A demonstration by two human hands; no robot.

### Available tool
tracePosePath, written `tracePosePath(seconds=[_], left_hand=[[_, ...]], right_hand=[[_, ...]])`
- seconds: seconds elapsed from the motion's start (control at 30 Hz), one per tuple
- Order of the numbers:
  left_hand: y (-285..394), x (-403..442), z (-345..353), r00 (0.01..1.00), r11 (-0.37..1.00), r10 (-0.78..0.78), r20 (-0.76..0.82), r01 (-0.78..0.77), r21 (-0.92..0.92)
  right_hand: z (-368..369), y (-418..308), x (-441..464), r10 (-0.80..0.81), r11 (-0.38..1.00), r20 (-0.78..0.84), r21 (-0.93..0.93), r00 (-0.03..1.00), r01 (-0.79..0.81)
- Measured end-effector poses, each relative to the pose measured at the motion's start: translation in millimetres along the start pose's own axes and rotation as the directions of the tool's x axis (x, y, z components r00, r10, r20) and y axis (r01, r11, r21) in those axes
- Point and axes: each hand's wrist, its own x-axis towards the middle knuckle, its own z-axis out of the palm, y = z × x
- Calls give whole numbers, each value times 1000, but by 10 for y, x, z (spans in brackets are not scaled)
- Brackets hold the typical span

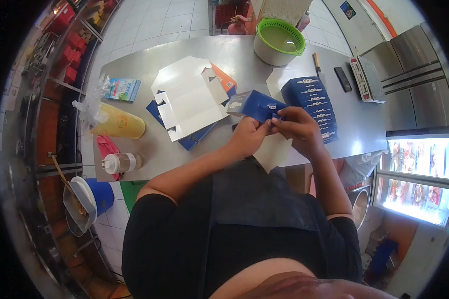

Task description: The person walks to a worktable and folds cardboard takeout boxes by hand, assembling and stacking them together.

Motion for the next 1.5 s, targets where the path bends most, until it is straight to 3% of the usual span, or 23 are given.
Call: tracePosePath(seconds=[0.07,0.23,0.43,0.57,0.73,0.93,1.03,1.1,1.17,1.2,1.27,1.33,1.43,1.5], left_hand=[[22,-7,57,999,998,8,-37,-10,-63],[-6,98,-107,987,954,-121,-101,87,-287],[-61,93,-152,990,975,-140,-32,133,-178],[31,69,-87,990,943,-142,9,138,-304],[8,63,-111,979,955,-201,14,199,-222],[84,6,-53,987,945,-139,85,158,-287],[14,-13,-74,982,971,-151,111,169,-168],[-222,43,-284,983,971,-127,136,151,-185],[-314,77,-374,976,922,-52,210,128,-365],[-25,80,-251,965,842,19,262,126,-525],[206,92,-153,968,762,20,250,147,-631],[262,129,-150,983,816,-120,139,177,-550],[83,167,-197,987,967,-158,28,160,-198],[45,170,-195,987,974,-159,18,159,-162]], right_hand=[[5,16,8,22,1000,-41,-5,999,-22],[18,7,45,-142,980,-56,-146,988,133],[63,124,-39,-233,952,-56,-215,971,216],[35,99,-37,-268,947,-70,-203,961,250],[63,86,-44,-239,968,-131,-113,962,225],[91,65,-54,-225,974,-189,-77,956,214],[107,61,-56,-213,977,-233,-72,949,202],[112,47,-51,-216,976,-256,-74,942,204],[100,9,-28,-232,973,-267,-80,935,219],[81,-13,-20,-235,972,-242,-86,941,220],[50,-54,-18,-237,970,-194,-98,952,222],[113,-28,-57,-191,981,-253,-88,948,174],[143,4,-93,-161,986,-316,-101,935,135],[131,27,-97,-164,984,-319,-114,933,134]])
